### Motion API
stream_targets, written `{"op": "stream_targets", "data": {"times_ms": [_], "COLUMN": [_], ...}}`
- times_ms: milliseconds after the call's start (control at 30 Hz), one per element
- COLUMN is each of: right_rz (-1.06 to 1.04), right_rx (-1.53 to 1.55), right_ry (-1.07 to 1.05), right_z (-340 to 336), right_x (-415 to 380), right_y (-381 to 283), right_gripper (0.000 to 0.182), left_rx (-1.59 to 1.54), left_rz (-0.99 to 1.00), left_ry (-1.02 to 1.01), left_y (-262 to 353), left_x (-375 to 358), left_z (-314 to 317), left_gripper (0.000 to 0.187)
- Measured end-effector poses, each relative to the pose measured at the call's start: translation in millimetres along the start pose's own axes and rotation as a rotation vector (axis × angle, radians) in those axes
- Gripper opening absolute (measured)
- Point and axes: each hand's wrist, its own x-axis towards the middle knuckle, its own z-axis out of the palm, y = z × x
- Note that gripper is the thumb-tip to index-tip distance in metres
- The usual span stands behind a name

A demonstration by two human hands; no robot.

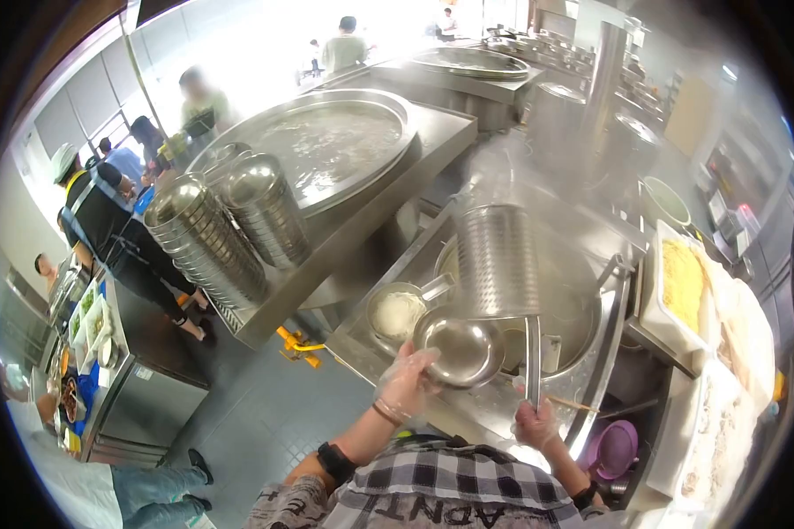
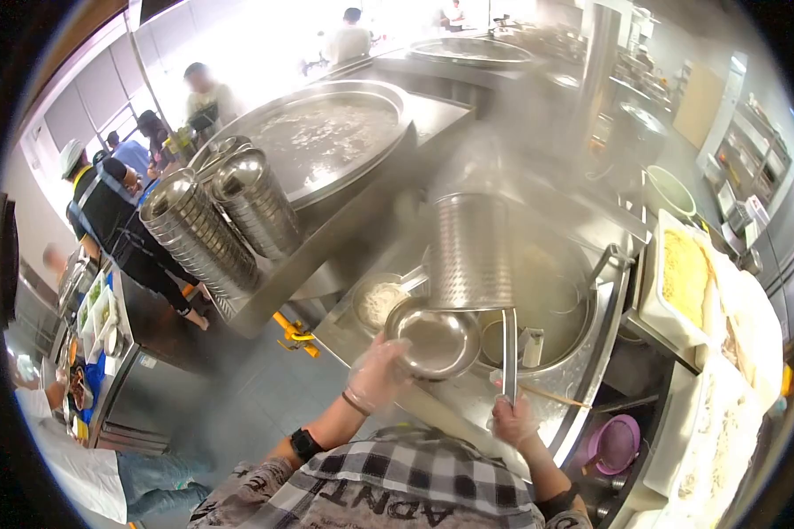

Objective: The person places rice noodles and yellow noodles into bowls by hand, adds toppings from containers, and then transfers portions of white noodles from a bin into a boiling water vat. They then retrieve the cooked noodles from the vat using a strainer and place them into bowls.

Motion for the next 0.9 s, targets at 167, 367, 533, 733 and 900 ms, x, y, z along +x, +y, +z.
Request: {"op": "stream_targets", "data": {"times_ms": [167,367,533,733,900], "right_rz": [-0.328,-0.544,-0.264,-0.029,0.256], "right_rx": [-0.484,-0.492,-0.027,0.577,0.531], "right_ry": [0.361,0.513,0.259,0.138,0.233], "right_z": [0,-9,-21,-51,-121], "right_x": [14,6,-21,-48,-79], "right_y": [17,-25,-59,-87,-89], "right_gripper": [0.03,0.029,0.029,0.032,0.032], "left_rx": [-0.142,-0.237,-0.406,-0.547,-0.178], "left_rz": [-0.197,-0.205,-0.231,-0.194,-0.109], "left_ry": [0.011,-0.136,-0.203,-0.201,-0.133], "left_y": [14,-3,-38,-41,-83], "left_x": [19,14,28,27,10], "left_z": [33,38,22,25,-58], "left_gripper": [0.049,0.046,0.066,0.066,0.066]}}
